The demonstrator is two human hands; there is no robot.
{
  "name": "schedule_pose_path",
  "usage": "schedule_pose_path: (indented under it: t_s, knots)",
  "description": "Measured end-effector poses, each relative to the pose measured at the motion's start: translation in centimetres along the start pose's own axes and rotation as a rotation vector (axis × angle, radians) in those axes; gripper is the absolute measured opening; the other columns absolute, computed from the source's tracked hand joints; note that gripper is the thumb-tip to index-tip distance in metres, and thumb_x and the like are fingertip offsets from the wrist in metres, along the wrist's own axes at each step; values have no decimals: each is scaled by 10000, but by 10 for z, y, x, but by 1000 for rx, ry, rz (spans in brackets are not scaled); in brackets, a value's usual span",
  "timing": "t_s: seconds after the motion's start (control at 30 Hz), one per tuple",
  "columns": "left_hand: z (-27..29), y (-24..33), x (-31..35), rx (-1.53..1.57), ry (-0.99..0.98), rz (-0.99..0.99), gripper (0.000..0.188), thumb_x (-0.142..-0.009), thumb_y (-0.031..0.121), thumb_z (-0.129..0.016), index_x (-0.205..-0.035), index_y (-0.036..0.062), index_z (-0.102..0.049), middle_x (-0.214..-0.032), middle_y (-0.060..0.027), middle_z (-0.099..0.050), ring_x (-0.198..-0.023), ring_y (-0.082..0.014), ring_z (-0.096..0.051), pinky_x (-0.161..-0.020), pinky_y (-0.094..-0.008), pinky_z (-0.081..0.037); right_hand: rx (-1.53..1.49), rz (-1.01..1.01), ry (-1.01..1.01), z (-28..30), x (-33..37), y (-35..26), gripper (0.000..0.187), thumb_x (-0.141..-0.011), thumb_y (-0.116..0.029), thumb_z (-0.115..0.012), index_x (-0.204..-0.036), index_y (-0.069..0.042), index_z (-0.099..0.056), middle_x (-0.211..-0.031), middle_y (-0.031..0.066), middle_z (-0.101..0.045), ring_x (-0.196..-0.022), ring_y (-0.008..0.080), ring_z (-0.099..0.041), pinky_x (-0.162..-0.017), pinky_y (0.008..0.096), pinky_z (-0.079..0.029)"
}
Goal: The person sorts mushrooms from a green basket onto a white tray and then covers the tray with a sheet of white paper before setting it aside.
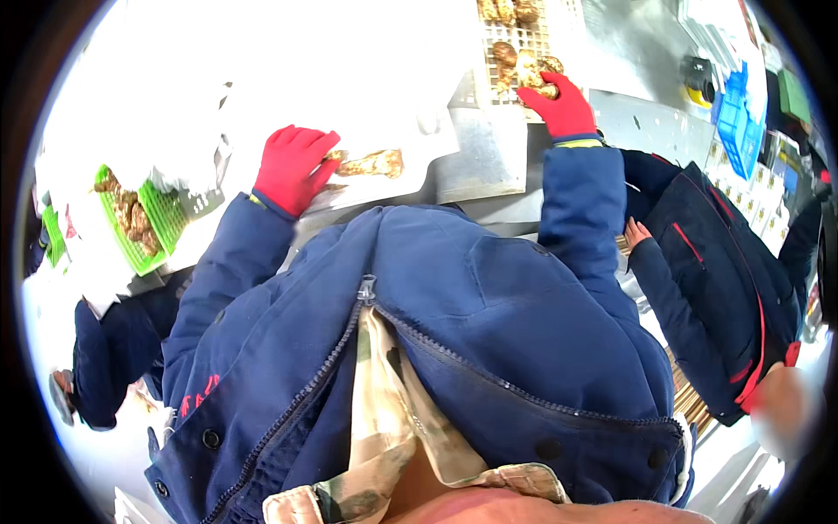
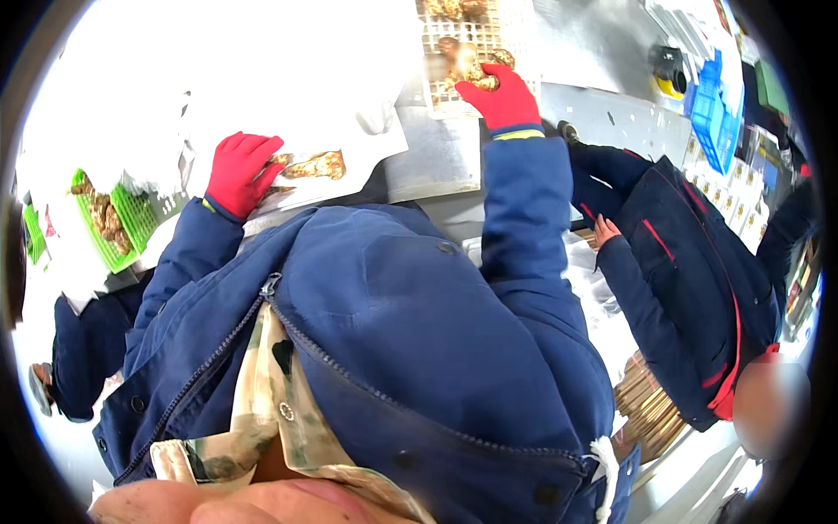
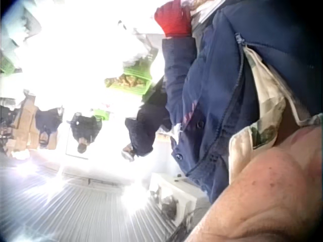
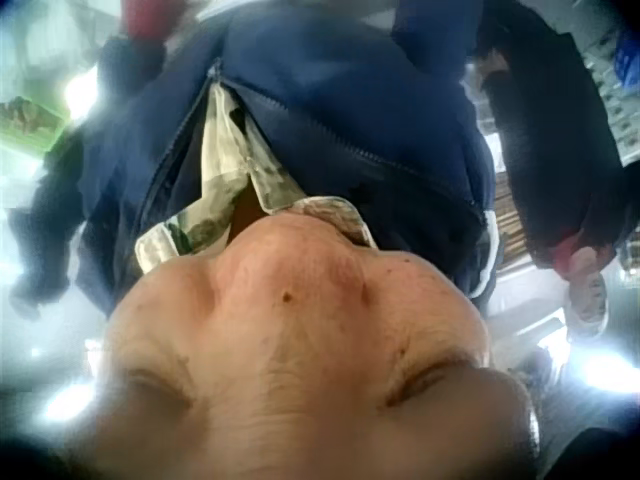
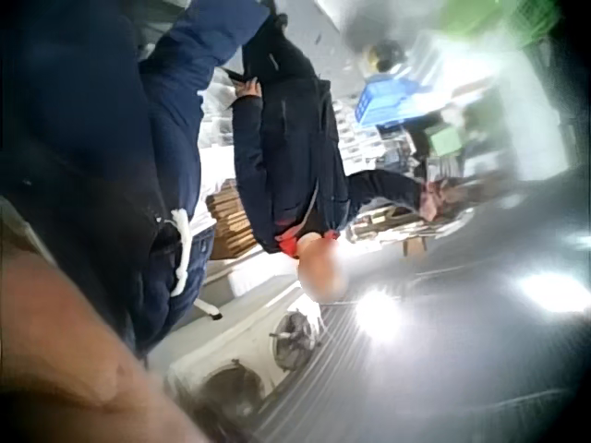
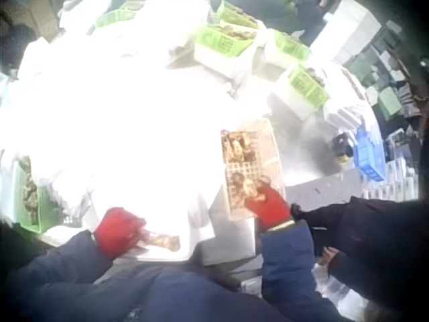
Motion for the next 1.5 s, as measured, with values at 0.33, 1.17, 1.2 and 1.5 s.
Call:
schedule_pose_path:
  t_s: [0.33, 1.17, 1.2, 1.5]
  knots:
    - [-25, -3, 7, 45, -33, -42, 230, -775, 117, -654, -1002, 87, -637, -937, -80, -620, -902, -293, -599, -775, -407, -485, 350, 958, -283, -127, 63, -183, 499, -696, -215, -746, -1180, -207, -627, -1061, 47, -618, -977, 233, -598, -856, 392, -431]
    - [-17, -48, 25, -109, -139, 79, 178, -867, 282, -606, -930, 123, -656, -859, -55, -611, -861, -270, -578, -784, -404, -457, 710, 886, -372, -148, 84, -190, 332, -831, -249, -629, -1154, -174, -628, -1130, 18, -642, -1053, 200, -595, -928, 420, -387]
    - [-18, -47, 27, -133, -147, 91, 200, -869, 307, -605, -915, 121, -662, -851, -57, -619, -863, -271, -579, -773, -400, -459, 737, 851, -413, -158, 84, -187, 260, -852, -236, -607, -1095, -156, -654, -1094, 19, -660, -1006, 192, -614, -928, 415, -387]
    - [33, -59, -11, -206, 209, 31, 402, -731, 176, -736, -1112, 134, -614, -1181, -60, -612, -1039, -299, -572, -918, -409, -447, 437, 879, -91, -144, 47, -210, 284, -842, -285, -638, -1074, -121, -653, -1068, 94, -650, -937, 255, -621, -831, 419, -452]
Point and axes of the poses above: each hand's wrist, its own x-axis away from the middle knuckle, its own z-axis out of the back of the hand, y = z × x, the point moved 7 cm from there along -x, towards the middle knuckle
